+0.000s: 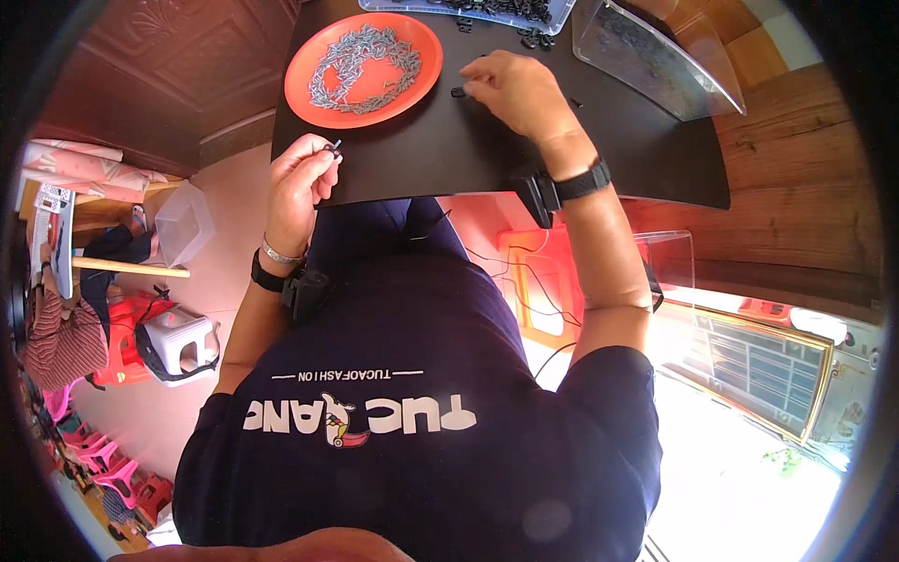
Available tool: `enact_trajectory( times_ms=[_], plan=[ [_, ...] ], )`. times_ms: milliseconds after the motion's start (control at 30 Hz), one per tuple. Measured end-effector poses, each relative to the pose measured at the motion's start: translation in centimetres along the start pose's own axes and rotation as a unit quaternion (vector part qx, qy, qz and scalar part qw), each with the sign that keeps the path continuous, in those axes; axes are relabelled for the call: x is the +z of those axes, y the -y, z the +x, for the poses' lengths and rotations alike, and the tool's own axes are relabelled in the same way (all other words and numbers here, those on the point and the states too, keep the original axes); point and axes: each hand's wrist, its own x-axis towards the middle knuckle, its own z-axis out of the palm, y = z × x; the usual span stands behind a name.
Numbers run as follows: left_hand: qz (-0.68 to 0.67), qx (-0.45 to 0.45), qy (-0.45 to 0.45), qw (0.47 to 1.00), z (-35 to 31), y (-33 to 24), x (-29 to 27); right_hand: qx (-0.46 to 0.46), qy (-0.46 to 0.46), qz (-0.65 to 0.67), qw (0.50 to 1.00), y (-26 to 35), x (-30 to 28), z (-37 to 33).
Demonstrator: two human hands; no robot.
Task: The person is inspecting small black industrial parts, picking them from a container and placing them onto a red plate.
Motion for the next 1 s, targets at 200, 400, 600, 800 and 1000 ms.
enact_trajectory(
  times_ms=[200,400,600,800,1000],
  plan=[
    [0.003,0.007,-0.003,1.000,-0.3,0.1,-0.1,-0.090,-0.013,-0.106,0.990,-0.8,0.8,1.4],
    [0.016,0.024,0.004,1.000,-0.1,0.7,0.0,-0.029,-0.024,-0.170,0.985,-4.3,-2.5,4.0],
    [0.035,0.033,-0.004,0.999,-0.2,0.7,0.0,-0.011,0.056,-0.233,0.971,-5.3,-1.4,5.5],
    [0.029,0.043,-0.004,0.999,-0.2,1.1,0.1,-0.014,0.083,-0.228,0.970,-5.9,-1.0,5.9],
    [0.032,0.041,-0.010,0.999,-0.3,1.0,0.2,0.005,0.004,-0.106,0.994,-4.9,-1.5,5.1]
  ],
)
